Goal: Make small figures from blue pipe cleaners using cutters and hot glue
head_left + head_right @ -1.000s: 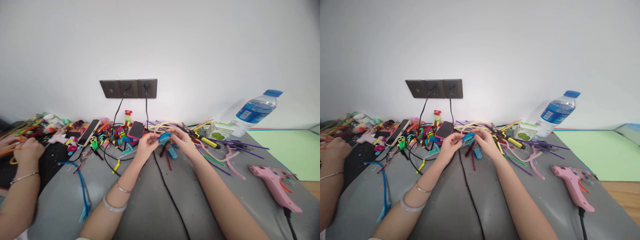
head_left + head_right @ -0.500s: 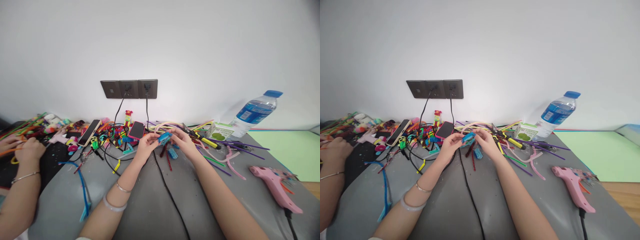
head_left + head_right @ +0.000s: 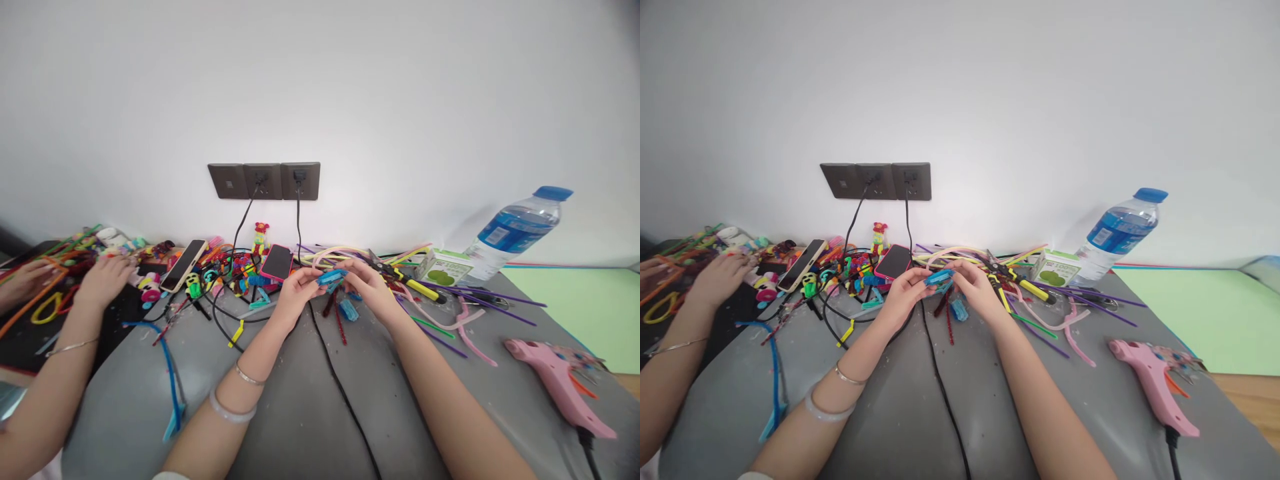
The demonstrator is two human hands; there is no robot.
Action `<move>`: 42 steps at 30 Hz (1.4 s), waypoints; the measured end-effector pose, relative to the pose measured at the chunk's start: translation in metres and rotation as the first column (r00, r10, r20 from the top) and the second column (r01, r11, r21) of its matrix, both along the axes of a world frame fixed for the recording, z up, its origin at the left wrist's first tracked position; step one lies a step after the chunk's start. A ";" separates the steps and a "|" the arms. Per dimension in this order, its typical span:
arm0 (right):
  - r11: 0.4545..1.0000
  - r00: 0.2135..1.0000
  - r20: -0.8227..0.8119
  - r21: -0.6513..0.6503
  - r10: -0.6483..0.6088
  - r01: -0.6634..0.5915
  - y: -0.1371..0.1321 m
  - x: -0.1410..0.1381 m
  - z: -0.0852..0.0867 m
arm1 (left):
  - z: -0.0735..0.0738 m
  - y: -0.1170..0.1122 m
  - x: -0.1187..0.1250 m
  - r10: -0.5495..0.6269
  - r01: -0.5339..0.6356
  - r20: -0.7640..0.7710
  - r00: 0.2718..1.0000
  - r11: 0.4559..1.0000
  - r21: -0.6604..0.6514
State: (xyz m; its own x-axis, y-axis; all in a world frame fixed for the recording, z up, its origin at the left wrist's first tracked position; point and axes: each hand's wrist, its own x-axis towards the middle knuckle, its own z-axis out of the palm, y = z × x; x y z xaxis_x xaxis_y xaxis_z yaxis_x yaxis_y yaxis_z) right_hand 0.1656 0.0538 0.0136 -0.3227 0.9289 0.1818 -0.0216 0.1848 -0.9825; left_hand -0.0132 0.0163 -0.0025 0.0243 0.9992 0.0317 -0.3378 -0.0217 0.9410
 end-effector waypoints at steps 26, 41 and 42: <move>0.956 0.976 -0.063 -0.197 0.207 -0.215 -0.010 -0.003 0.007 | -0.001 0.001 0.002 0.038 -0.042 0.041 0.998 0.994 0.104; 0.977 0.978 -0.022 0.056 -0.206 0.207 -0.010 0.031 0.043 | 0.008 0.002 0.001 0.093 -0.094 0.319 0.943 0.996 -0.012; 0.970 0.971 0.030 0.075 -0.236 0.233 -0.016 0.039 0.052 | 0.009 0.002 0.001 0.089 -0.088 0.323 0.942 0.996 -0.015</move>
